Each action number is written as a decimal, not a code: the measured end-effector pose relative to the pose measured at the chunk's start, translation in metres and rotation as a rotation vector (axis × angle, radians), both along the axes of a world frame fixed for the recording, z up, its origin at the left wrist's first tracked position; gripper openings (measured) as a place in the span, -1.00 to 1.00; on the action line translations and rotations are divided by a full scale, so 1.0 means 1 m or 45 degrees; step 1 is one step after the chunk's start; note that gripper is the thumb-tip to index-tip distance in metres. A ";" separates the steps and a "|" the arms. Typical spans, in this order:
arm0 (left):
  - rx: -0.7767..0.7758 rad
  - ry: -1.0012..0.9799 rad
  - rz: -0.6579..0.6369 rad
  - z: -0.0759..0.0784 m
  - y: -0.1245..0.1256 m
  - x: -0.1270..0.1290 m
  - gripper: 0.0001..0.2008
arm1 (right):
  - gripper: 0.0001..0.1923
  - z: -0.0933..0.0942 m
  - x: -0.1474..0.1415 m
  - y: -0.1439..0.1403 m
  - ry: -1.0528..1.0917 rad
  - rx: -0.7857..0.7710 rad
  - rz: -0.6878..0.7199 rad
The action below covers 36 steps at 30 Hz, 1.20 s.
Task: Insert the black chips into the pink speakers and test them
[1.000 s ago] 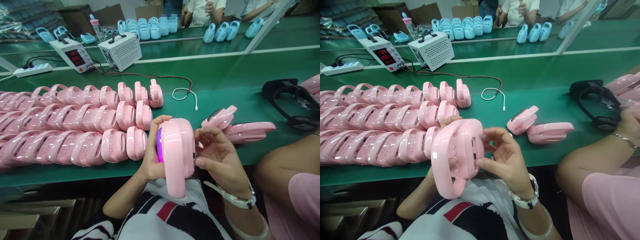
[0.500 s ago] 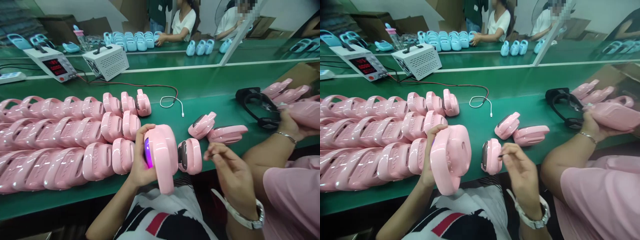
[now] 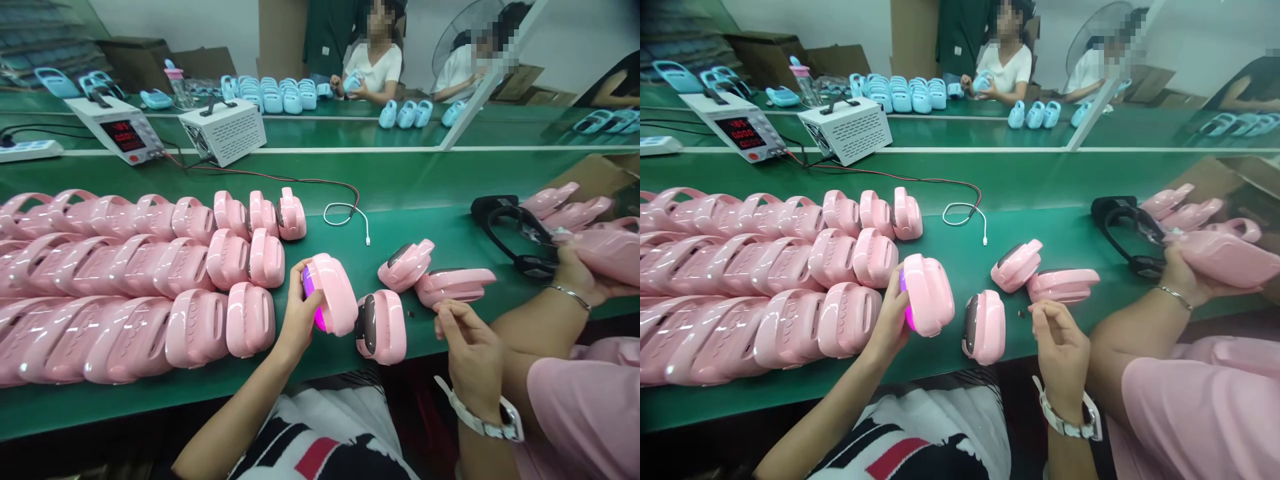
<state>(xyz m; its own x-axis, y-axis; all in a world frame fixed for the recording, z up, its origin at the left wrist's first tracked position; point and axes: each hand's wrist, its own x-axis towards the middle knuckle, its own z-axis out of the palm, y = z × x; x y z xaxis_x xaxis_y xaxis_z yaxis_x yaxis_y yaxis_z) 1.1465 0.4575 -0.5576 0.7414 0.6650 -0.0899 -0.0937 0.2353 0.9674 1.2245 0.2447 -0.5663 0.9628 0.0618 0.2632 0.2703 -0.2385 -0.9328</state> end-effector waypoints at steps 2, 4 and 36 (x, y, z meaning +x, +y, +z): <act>-0.024 0.004 -0.020 -0.002 0.000 0.003 -0.47 | -0.83 0.023 -0.011 0.014 -0.082 0.074 0.202; 0.014 0.004 -0.026 -0.002 -0.001 0.007 -0.43 | -0.88 0.041 -0.020 0.033 -0.140 0.050 0.434; 0.006 -0.198 -0.159 -0.018 0.004 0.014 -0.28 | -0.58 0.056 0.008 0.091 0.577 0.147 0.847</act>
<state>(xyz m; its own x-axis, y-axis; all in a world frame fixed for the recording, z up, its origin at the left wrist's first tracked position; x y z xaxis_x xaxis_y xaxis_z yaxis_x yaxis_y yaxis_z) 1.1607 0.4614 -0.5758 0.8231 0.5668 0.0347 -0.2121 0.2503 0.9446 1.2325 0.3356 -0.5103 0.7486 0.6549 -0.1037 -0.0885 -0.0564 -0.9945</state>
